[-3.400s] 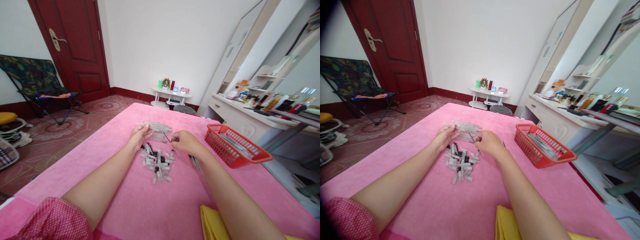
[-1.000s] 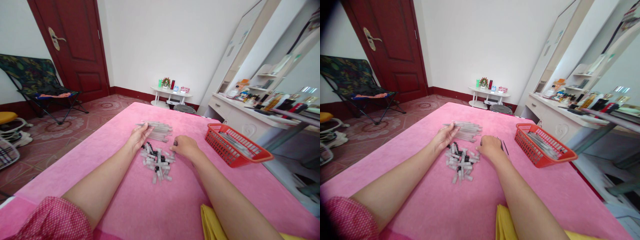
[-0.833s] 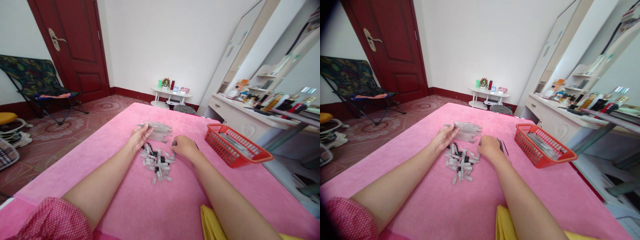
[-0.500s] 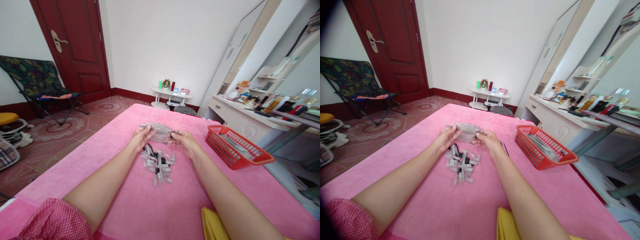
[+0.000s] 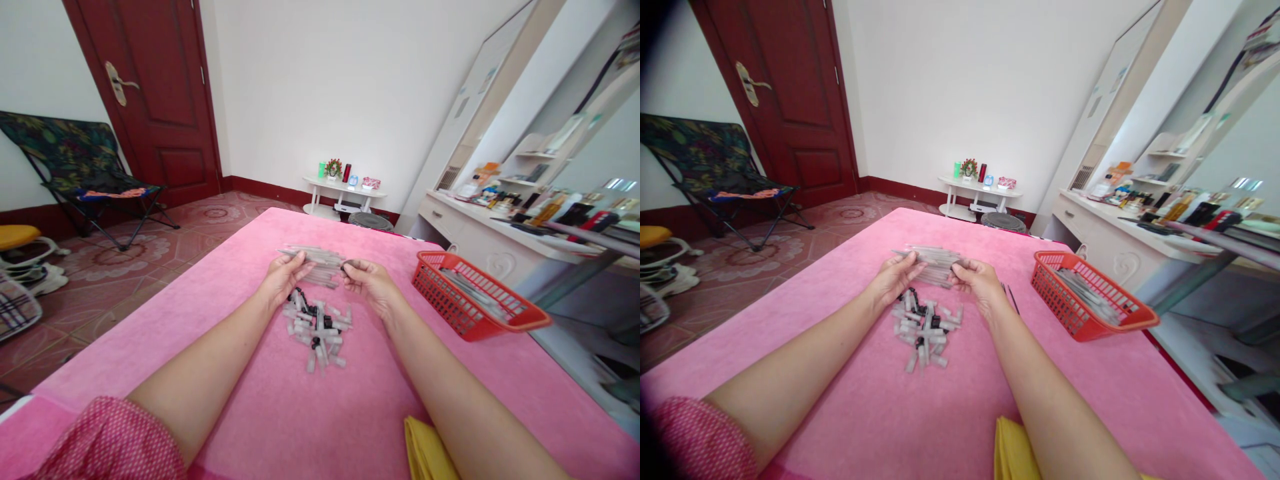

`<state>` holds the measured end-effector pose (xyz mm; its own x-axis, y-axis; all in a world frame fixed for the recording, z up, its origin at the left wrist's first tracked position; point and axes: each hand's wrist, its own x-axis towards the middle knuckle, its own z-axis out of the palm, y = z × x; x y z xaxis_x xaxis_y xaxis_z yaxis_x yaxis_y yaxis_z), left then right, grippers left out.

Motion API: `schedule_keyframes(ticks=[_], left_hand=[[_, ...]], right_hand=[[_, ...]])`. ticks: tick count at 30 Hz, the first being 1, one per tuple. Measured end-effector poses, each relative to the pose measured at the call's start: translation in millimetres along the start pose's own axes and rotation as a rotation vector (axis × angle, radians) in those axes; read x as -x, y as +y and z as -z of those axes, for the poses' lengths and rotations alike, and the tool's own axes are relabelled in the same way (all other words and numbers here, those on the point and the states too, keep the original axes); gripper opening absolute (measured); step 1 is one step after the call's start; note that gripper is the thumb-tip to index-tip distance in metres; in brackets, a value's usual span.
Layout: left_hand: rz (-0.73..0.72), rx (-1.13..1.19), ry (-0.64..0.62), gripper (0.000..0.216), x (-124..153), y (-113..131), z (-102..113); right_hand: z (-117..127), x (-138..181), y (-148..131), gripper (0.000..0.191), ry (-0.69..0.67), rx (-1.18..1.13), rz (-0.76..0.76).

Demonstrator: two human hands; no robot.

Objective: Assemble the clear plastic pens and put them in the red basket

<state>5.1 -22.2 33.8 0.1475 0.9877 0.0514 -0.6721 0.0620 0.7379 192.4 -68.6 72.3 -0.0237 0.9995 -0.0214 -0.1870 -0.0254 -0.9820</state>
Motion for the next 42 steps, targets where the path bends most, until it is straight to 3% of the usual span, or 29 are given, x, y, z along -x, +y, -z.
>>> schedule_keyframes(ticks=[12,35,42], left_hand=[[0.024,-0.092,-0.045,0.012,4.7,-2.7,-5.3],[-0.018,-0.117,-0.103,0.024,2.9,-6.2,-3.2],[-0.048,-0.105,-0.191,0.027,7.3,-5.3,-4.1]], right_hand=[[-11.0,-1.5,9.3,0.019,0.083,0.382,0.3],[-18.0,2.8,7.8,0.01,0.139,0.456,0.355],[-17.3,3.8,8.8,0.014,0.147,0.396,0.251]])
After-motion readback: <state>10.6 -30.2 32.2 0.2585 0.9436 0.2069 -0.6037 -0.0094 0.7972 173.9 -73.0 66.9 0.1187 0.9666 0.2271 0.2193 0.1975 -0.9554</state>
